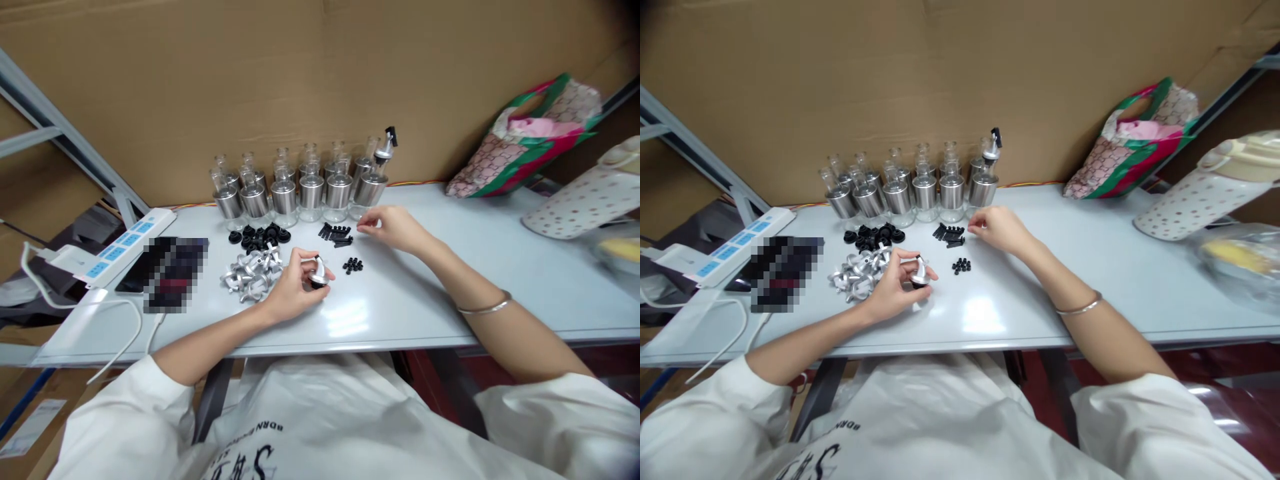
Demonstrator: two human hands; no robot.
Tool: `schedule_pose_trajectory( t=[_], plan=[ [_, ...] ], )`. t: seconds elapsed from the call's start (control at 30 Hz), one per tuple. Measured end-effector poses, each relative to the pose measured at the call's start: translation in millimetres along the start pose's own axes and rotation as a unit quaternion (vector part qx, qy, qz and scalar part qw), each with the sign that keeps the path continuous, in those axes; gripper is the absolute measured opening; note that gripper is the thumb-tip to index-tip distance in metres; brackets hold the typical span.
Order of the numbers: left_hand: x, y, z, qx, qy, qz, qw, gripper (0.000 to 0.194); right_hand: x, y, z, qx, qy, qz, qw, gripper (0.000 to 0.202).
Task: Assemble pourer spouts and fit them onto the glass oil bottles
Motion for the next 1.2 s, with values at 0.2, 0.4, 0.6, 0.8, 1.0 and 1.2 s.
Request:
schedule_pose_trajectory(
  t=[0.2,0.4,0.6,0.8,1.0,1.2],
  plan=[
    [1,-2,-0.9,-0.013,-0.004,0.003,1.000,0.044,1,-11,14,-0.013,-0.049,-0.028,0.998,0.017],
    [2,-2,0.1,-0.013,-0.010,0.004,1.000,0.047,1,-12,18,-0.003,-0.043,-0.041,0.998,0.018],
    [1,0,1.3,0.021,-0.009,0.021,1.000,0.048,1,-17,26,-0.037,-0.051,-0.058,0.996,0.019],
    [0,3,1.6,0.026,-0.004,0.019,0.999,0.047,1,-17,31,-0.033,-0.054,-0.033,0.997,0.014],
    [1,1,1.1,0.025,-0.002,0.014,1.000,0.048,2,-18,19,-0.004,0.000,-0.023,1.000,0.016],
    [1,0,0.6,0.022,-0.004,0.019,1.000,0.048,0,-14,20,0.199,0.017,0.059,0.978,0.014]
  ],
)
Point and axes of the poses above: each hand's wrist, its own x-axis towards the middle knuckle, its own z-axis out of the palm, y = z × x, the point moved 9 cm from there along x, towards the middle knuckle, and after that the axes turned 13 degrees about -z, right-handed, at the moved point
